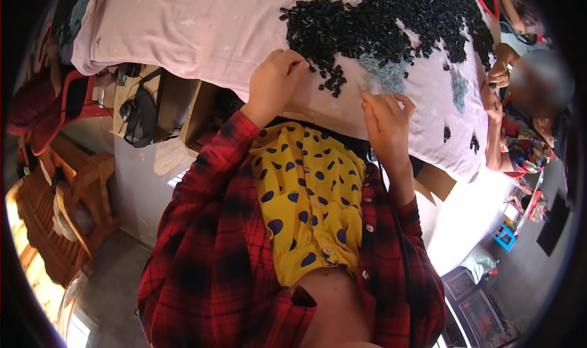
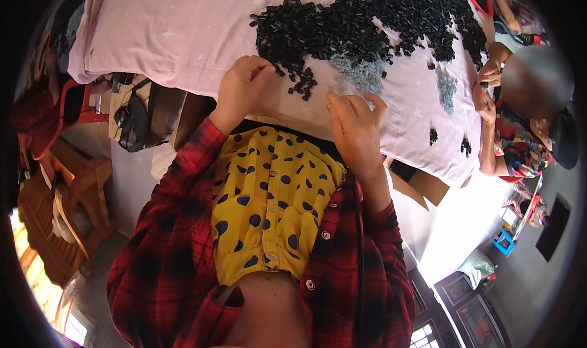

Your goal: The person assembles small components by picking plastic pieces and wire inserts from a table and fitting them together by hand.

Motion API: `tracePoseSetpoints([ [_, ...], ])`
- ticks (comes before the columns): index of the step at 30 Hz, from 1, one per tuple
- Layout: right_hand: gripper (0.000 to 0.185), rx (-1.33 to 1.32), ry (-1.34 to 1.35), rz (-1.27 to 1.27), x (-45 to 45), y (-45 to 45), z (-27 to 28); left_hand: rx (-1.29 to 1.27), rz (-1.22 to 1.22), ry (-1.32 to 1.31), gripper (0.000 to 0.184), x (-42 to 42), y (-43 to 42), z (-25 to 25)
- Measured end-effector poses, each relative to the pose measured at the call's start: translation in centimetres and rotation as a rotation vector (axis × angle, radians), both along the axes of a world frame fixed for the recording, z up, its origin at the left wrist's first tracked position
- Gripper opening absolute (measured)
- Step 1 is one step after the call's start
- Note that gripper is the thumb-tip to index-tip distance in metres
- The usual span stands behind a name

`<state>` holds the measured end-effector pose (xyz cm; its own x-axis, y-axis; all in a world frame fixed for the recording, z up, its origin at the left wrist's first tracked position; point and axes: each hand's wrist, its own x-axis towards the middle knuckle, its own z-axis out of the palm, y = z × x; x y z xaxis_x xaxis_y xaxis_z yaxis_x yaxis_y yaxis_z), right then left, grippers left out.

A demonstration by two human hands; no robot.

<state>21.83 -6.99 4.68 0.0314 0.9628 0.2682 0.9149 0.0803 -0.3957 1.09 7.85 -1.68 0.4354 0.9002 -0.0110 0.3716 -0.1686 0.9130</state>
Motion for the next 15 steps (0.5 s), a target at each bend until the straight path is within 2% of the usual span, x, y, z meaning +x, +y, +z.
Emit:
tracePoseSetpoints([
  [1,0.02,0.007,-0.005,0.0,0.1,-0.1,-0.1,0.337,-0.019,0.136,0.009,0.1,-0.1,0.1],
  [4,0.019,0.01,-0.009,-0.013,0.4,-0.4,-0.2,0.465,-0.083,0.268,0.011,0.2,-0.1,0.0],
  [9,0.016,0.036,0.02,-0.106,1.3,-1.0,-1.3,0.554,-0.116,0.344,0.012,0.4,0.2,-0.3],
  [12,0.012,0.06,0.109,-0.248,1.7,-1.5,-2.6,0.568,-0.14,0.337,0.013,0.5,0.3,-0.3],
  [15,0.011,0.019,0.107,-0.252,1.7,-1.7,-3.7,0.572,-0.148,0.378,0.014,0.7,0.4,-0.1],
])
